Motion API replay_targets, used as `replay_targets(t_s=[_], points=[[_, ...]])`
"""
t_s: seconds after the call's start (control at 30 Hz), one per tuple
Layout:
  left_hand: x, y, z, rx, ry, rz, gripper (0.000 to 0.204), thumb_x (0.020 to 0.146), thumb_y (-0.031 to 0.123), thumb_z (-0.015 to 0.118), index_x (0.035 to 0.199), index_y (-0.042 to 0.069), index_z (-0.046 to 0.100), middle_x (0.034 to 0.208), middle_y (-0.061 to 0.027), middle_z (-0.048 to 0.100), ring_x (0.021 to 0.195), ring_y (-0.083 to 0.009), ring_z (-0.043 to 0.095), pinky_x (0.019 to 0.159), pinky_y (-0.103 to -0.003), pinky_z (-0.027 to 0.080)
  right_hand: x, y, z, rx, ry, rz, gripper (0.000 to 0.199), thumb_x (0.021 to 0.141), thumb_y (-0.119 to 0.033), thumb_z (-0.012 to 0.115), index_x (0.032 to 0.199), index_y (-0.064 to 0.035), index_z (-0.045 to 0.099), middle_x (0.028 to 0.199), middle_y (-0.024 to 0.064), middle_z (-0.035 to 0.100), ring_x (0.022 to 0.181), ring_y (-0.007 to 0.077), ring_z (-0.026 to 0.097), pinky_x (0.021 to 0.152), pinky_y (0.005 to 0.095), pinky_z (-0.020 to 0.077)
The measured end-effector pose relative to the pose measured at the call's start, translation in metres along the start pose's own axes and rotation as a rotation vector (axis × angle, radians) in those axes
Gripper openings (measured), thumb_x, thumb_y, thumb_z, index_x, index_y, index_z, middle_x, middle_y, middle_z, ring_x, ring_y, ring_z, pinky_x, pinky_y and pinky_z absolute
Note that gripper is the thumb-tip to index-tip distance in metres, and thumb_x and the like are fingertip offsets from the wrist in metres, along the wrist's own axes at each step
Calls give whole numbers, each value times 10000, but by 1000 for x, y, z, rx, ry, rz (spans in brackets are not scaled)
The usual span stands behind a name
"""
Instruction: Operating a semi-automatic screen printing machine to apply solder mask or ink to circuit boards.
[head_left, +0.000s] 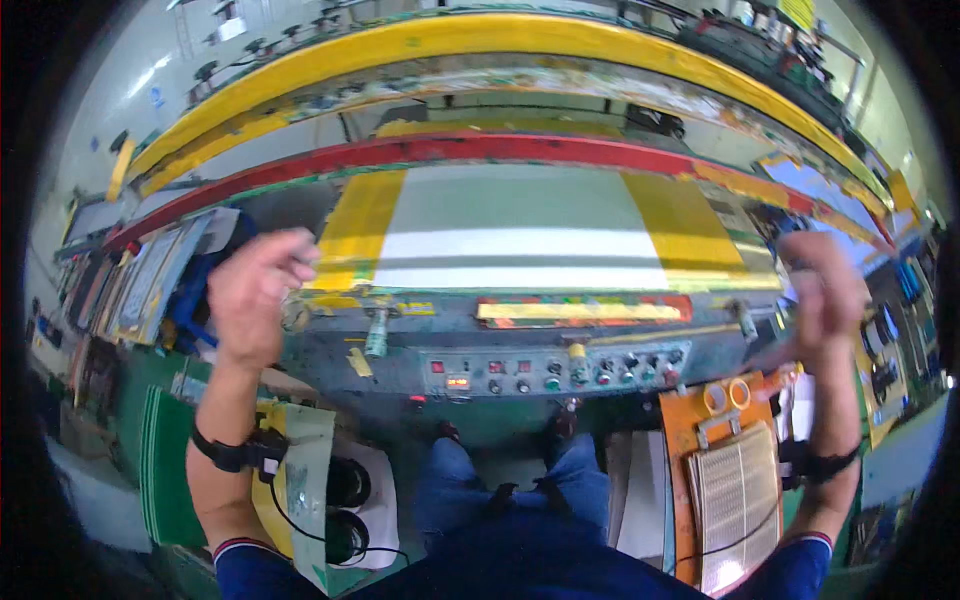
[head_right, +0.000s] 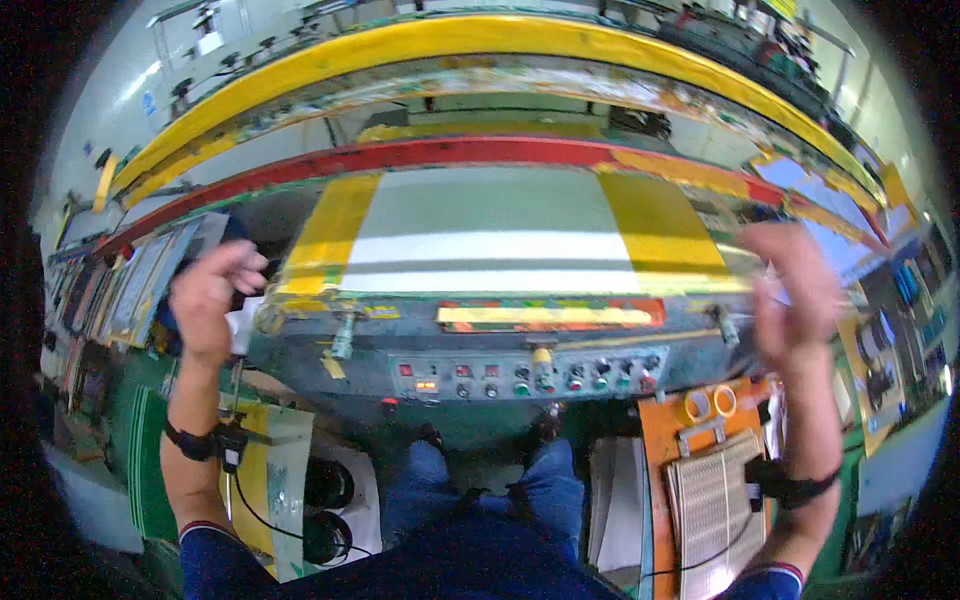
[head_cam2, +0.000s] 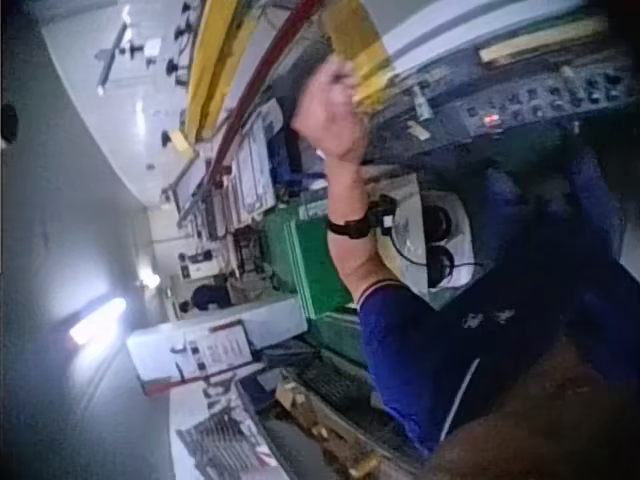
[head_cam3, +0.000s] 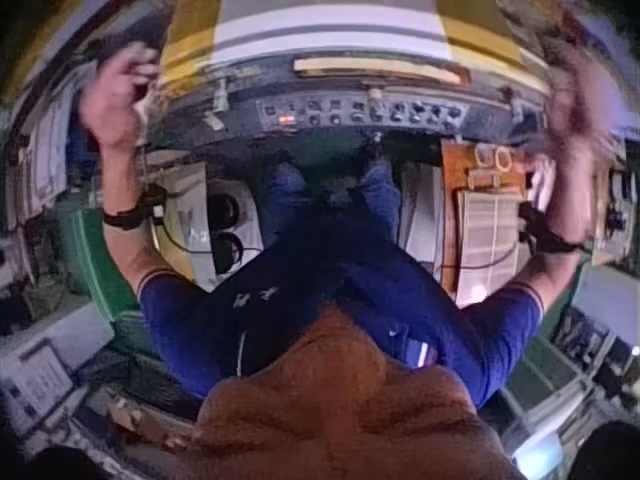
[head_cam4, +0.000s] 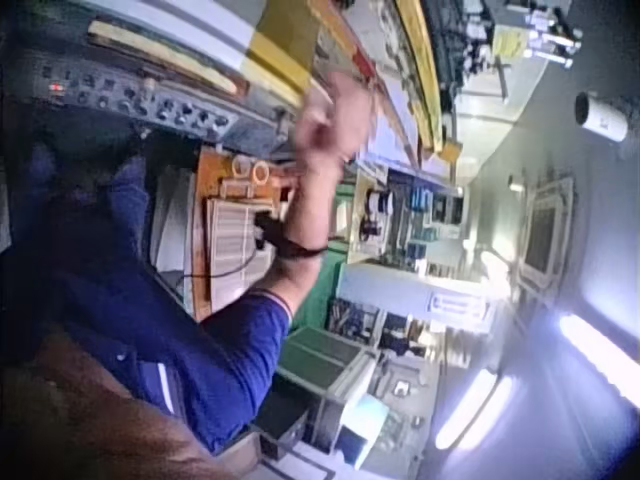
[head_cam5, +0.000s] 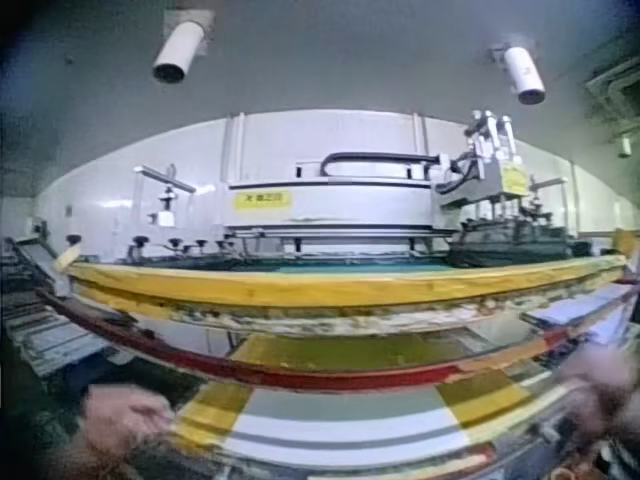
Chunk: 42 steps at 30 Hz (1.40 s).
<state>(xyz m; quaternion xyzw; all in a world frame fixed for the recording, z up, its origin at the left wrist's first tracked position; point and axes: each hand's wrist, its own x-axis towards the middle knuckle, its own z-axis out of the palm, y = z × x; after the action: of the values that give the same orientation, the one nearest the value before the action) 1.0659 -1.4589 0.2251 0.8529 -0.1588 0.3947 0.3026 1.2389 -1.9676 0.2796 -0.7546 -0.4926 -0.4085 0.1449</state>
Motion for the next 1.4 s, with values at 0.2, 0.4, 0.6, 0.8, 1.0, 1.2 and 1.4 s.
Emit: replay_targets(t_s=[0.2,0.4,0.6,0.8,1.0,1.2,1.4], points=[[102,24,-79,188,373,38,350,1010,237,376,1083,1,624,824,-6,572,671,-73,495,586,-200,375,89,87,-33,104,393,278,411,993,-315,466,1167,27,616,1074,71,641,968,151,581,893,280,429],[156,-24,-106,41,284,-200,378,1009,341,406,1181,69,605,793,69,498,645,-23,393,577,-186,300,126,146,-12,116,204,529,465,950,-452,518,1166,-67,663,876,-38,563,806,59,465,750,204,369],[174,-61,-126,186,412,-193,361,995,346,435,1172,95,625,772,86,495,635,-19,370,574,-187,290,137,123,31,138,302,537,506,932,-487,526,1153,-53,664,892,-27,582,835,71,483,773,218,375],[140,-41,-47,58,209,-426,351,947,412,492,862,108,646,630,70,463,528,-32,344,468,-206,233,73,126,54,108,183,556,301,942,-312,577,835,-35,624,749,-54,495,694,63,402,611,215,317],[61,-75,0,-240,116,-664,363,950,374,538,773,68,620,596,36,501,510,-40,407,464,-205,286,-11,70,119,294,187,669,325,951,-197,561,681,-58,445,677,-70,340,646,52,303,548,247,244],[-1,-100,28,-375,199,-795,303,954,289,533,765,65,610,593,15,501,515,-56,423,467,-211,308,-53,31,170,304,145,771,323,897,-146,632,655,-10,467,600,-24,373,589,62,331,496,274,272],[-46,-153,55,-65,145,-111,208,929,212,527,984,77,675,834,-37,663,684,-160,601,652,-286,486,-114,40,172,304,167,791,198,950,-136,566,802,-6,548,679,-12,454,662,99,422,613,246,378]])
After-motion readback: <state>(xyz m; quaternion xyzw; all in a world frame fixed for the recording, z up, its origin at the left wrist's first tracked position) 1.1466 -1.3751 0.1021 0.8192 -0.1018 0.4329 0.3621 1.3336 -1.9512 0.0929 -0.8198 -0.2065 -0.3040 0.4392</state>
